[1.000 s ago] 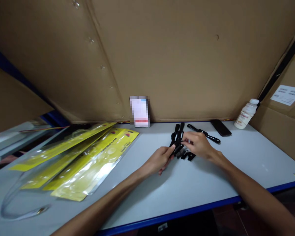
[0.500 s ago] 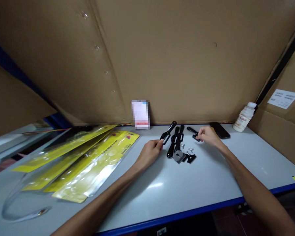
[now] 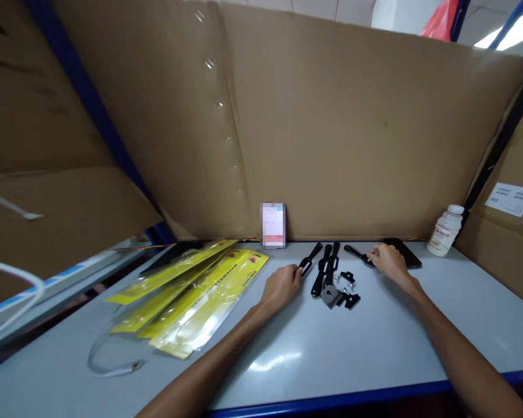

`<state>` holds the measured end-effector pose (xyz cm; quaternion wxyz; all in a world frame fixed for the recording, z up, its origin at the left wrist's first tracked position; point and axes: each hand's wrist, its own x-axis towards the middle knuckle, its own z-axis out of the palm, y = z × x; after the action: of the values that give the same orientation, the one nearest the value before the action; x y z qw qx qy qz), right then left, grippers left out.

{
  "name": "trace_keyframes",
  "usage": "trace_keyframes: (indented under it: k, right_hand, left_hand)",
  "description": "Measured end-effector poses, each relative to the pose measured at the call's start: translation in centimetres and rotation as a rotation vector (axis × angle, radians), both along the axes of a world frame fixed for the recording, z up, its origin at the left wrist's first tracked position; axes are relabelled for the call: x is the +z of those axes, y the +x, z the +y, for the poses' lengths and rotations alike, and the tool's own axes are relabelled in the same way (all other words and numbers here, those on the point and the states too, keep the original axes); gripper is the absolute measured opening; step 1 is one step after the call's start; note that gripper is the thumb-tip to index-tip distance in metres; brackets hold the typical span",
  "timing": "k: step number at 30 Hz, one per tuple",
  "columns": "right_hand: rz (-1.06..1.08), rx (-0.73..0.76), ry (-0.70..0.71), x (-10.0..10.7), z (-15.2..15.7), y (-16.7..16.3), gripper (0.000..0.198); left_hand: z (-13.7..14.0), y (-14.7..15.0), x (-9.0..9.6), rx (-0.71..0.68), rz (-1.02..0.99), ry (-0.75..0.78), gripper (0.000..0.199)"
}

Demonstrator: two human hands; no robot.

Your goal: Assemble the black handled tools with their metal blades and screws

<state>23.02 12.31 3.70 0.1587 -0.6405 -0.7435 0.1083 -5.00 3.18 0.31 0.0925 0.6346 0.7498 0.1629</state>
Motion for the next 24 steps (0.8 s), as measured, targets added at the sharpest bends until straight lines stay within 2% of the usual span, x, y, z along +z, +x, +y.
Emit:
trace_keyframes:
  k: [3,7,11,18,24]
  right_hand:
    - [-0.258,-0.032,0.043,0.2,0.0,1.0,0.027]
    - [-0.408,0.013,-0.078,0.8,-0.4,1.6,0.033]
    - [-0.445,0.036,-0.157,1.5,-0.6,1.6,0.032]
    - [-0.439,0.047,-0.184,1.3,-0.4,1.6,0.03]
    - [-0.427,0.054,-0.171,1.2,-0.5,1.4,0.031]
  left_hand:
    - [-0.2,0.4,-0.1,0.006,0.05,-0.004,0.037]
    - [-0.3,0.6,0.0,0.01,0.081,-0.004,0.034]
    - [-0.6,0.8,0.3,0.013,0.086,0.004,0.027]
    - [-1.4,1.7,0.3,-0.044,0.107,0.067,0.029]
    - [-1.4,2.2,-0.4,-0.151,0.129,0.228,0.044]
